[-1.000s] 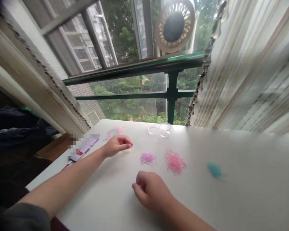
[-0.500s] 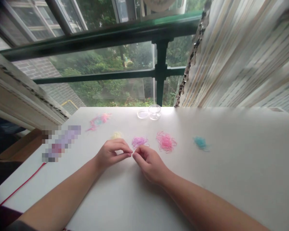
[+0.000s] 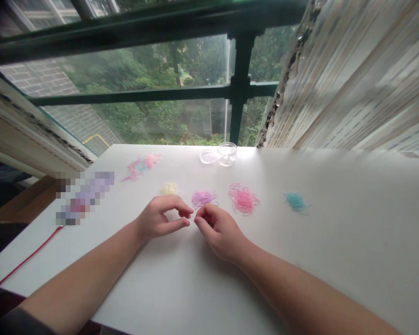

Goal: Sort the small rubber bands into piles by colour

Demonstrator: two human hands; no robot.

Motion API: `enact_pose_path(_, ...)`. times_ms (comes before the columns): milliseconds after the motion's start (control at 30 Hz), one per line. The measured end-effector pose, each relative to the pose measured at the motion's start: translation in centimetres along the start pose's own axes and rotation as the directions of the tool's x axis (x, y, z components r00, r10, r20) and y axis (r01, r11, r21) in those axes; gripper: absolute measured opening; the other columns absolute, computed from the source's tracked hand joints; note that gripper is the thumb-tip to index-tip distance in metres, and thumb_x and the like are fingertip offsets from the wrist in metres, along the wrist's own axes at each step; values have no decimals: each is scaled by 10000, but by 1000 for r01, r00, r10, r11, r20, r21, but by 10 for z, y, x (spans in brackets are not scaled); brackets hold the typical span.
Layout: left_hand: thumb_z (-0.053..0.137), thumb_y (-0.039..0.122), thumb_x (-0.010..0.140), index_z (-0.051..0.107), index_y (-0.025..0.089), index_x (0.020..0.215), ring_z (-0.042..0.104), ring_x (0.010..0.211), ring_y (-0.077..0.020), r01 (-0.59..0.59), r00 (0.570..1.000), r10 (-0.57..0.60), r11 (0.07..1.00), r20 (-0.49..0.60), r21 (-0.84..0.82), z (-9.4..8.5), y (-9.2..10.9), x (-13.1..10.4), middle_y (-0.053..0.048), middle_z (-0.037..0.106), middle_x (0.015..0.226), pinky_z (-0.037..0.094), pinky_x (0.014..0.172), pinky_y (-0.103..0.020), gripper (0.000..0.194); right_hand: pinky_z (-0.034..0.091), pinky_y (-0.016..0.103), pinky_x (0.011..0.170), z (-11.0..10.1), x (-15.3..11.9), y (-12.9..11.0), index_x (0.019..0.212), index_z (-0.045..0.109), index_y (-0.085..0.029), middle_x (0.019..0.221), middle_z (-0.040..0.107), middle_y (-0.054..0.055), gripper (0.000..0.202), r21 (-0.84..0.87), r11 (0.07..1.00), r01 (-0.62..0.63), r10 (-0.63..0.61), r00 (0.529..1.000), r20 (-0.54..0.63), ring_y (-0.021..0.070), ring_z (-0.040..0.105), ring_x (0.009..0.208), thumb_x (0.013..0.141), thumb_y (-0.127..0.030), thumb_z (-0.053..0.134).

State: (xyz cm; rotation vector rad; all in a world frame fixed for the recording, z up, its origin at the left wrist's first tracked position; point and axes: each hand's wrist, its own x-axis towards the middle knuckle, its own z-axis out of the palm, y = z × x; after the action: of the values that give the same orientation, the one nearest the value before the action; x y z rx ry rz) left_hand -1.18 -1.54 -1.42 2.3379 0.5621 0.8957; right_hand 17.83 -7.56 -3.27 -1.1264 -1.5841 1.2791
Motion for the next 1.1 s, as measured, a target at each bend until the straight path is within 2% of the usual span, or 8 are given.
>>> enact_pose_path(100,690,224,713,650,136,898,611,661,-127,19,1000,-18,1000,11,-10,0,0,-1,-59,678,730,493,657,-248,209,311,213,485,0,0,0,757,473,-190,524,431,-66,139,-3,1000,1,-1,1000,4,74,393,467,880,-256,468)
enact_pose_path(333,619,200,768,663,155,844,611,659,-128,-7,1000,8,999,30,-34,2,3,0,-62,681,741,484,656,-250,99,316,215,479,0,0,-1,776,486,-191,534,439,-58,138,-3,1000,-9,9,1000,27,80,400,476,879,-281,470)
enact_pose_path(533,610,219,792,671,165,802,620,687,-139,-22,1000,22,1000,22,1,0,1,2,-65,688,743,481,678,-261,82,330,218,506,0,-1,-1,788,494,-187,578,448,-44,126,-38,999,5,-5,1000,12,92,416,530,878,-268,458)
enact_pose_path(700,633,208,780,671,158,796,614,688,-136,-15,1000,15,999,2,29,-1,-1,0,-56,687,733,470,687,-261,65,328,220,536,2,-2,0,779,486,-188,621,451,-43,66,-188,979,83,-74,996,56,93,405,563,840,-213,479)
enact_pose_path(800,633,207,781,662,158,791,602,709,-139,19,999,-16,998,-43,67,-1,-3,1,-50,677,738,458,711,-270,58,298,216,511,2,-4,0,696,456,-188,572,439,-51,136,-299,950,85,-53,992,113,86,377,528,825,-221,485)
enact_pose_path(933,615,260,797,669,173,782,574,742,-153,119,988,-95,970,-122,212,1,-11,7,-45,652,749,438,746,-294,103,248,220,485,3,-6,-3,566,386,-180,502,386,-58,264,-412,901,132,-47,976,211,75,302,482,781,-239,528)
enact_pose_path(1100,587,310,816,689,201,818,552,794,-165,169,984,-143,926,-102,337,7,-22,17,-42,636,796,425,774,-306,149,234,232,497,4,-7,-5,515,368,-174,474,328,-64,299,-481,847,224,-98,957,273,74,259,469,743,-228,554)
